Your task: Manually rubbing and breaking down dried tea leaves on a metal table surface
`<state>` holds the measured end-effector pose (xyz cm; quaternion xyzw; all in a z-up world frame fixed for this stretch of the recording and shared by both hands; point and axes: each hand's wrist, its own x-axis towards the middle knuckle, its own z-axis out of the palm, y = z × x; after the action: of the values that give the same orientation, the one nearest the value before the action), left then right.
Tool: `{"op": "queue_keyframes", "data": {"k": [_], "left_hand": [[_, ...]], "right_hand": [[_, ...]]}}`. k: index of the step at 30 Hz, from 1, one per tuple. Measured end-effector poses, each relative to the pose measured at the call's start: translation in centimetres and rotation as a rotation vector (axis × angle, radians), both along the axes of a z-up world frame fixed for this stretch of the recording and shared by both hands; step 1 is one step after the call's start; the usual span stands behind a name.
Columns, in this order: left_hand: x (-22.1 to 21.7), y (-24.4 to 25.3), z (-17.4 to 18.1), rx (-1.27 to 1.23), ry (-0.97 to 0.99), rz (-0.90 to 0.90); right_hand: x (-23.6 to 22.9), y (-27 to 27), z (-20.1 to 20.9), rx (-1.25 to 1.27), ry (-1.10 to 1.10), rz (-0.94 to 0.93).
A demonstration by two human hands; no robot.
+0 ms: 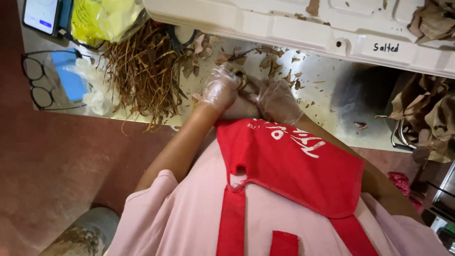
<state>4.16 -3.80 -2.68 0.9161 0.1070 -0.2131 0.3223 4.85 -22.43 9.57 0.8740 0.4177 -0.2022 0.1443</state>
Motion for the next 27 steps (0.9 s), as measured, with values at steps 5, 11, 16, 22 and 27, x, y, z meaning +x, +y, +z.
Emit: {"op": "queue_keyframes", "data": {"k": [5,11,16,22,27], "left_hand": [[-1.9,1.0,4.5,0.0,-0.109,-0.008],[-2.5,1.9,-3.9,0.109,-0.499,-0.239],[-2.9,3.4,1.6,-0.39,-0.349,0.075],[-3.8,4.8,2.0,-0.694,-0.284,0.15],[-2.8,1.5,5.0,-0.291,-0.239,-0.044]], "right_hand": [[-0.2,-0.4,-0.3,0.091,-0.077,0.057],[0.1,0.9,2.8,-0.035,0.07,-0.059],[0.8,-0.2,1.1,0.57,0.191,-0.256],[1.5,-1.2,-5.9,0.687,-0.221,-0.053],[2.5,-0.4,-17.2,0.732,-0.271,0.072]]}}
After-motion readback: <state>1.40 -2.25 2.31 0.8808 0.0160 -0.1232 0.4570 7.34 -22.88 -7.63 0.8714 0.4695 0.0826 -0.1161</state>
